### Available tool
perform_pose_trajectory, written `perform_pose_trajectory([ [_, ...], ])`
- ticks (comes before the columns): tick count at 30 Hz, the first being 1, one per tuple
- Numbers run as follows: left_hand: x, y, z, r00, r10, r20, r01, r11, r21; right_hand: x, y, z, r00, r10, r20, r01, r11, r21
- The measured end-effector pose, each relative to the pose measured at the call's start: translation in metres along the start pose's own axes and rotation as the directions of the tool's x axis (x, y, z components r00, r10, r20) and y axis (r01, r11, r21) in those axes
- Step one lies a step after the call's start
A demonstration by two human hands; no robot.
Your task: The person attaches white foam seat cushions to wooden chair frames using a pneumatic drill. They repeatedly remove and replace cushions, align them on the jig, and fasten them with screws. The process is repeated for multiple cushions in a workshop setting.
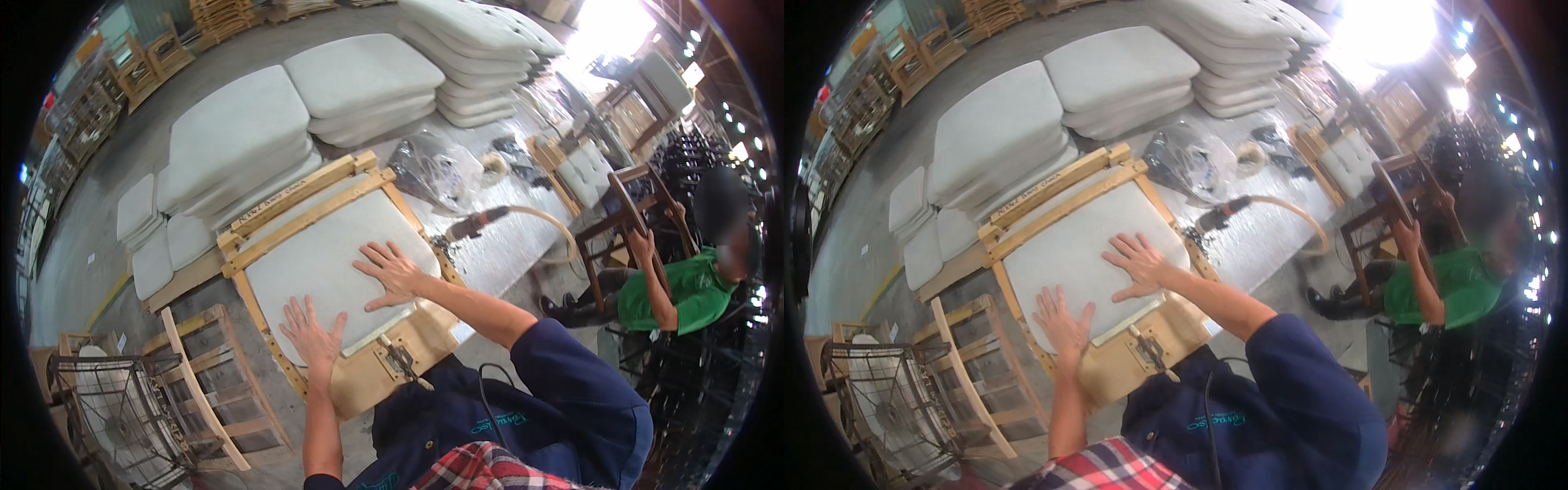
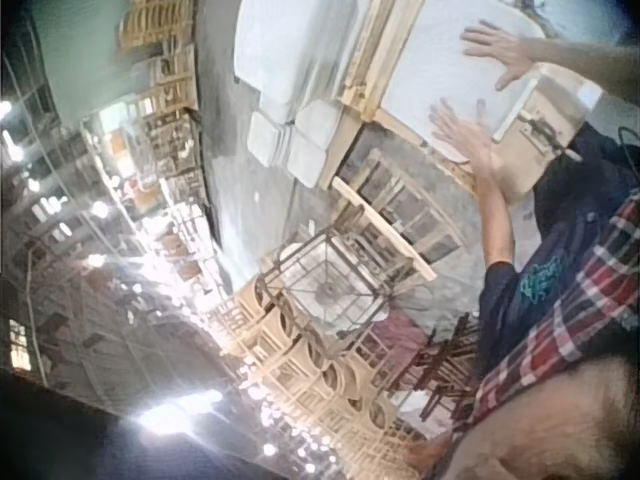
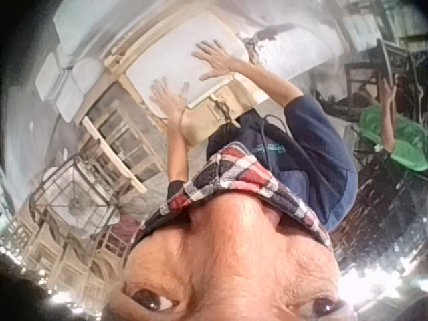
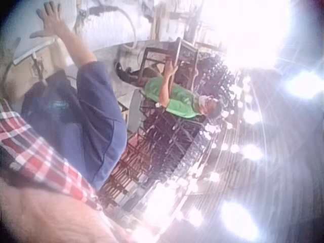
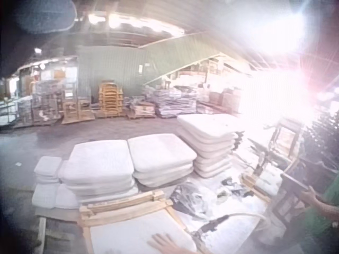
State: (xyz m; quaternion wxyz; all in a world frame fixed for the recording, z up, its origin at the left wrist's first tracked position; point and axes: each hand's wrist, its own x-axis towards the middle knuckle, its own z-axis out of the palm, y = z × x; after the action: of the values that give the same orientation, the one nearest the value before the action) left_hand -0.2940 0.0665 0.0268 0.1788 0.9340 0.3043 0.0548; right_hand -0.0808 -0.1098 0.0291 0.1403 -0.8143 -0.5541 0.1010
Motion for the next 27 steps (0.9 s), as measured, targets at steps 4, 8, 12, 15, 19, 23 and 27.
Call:
perform_pose_trajectory([
  [4,0.012,-0.01,0.031,0.997,0.046,-0.065,-0.047,0.999,-0.009,0.008,0.011,0.017,1.0,0.02,-0.009,-0.02,0.999,-0.048],
  [8,0.01,-0.016,0.044,0.99,0.071,-0.126,-0.077,0.996,-0.04,0.015,0.017,0.023,0.999,0.042,-0.029,-0.043,0.998,-0.048],
  [12,0.021,-0.024,0.045,0.98,0.027,-0.199,-0.048,0.994,-0.098,0.026,0.01,0.023,0.998,0.015,-0.06,-0.013,1.0,0.028],
  [15,0.026,-0.002,0.037,0.988,-0.004,-0.157,-0.029,0.978,-0.207,0.02,0.008,0.032,0.984,0.065,-0.165,-0.063,0.998,0.012],
  [19,0.033,0.002,0.045,0.976,0.099,-0.191,-0.123,0.985,-0.117,0.015,0.012,0.049,0.946,0.032,-0.321,-0.033,0.999,0.002],
  [23,0.021,0.0,0.057,0.986,0.084,-0.143,-0.101,0.988,-0.117,0.011,0.008,0.047,0.952,0.006,-0.307,-0.014,1.0,-0.024],
  [27,0.013,0.034,0.041,0.996,0.092,-0.005,-0.091,0.982,-0.166,-0.012,0.025,0.053,0.954,0.221,-0.204,-0.091,0.859,0.503],
])
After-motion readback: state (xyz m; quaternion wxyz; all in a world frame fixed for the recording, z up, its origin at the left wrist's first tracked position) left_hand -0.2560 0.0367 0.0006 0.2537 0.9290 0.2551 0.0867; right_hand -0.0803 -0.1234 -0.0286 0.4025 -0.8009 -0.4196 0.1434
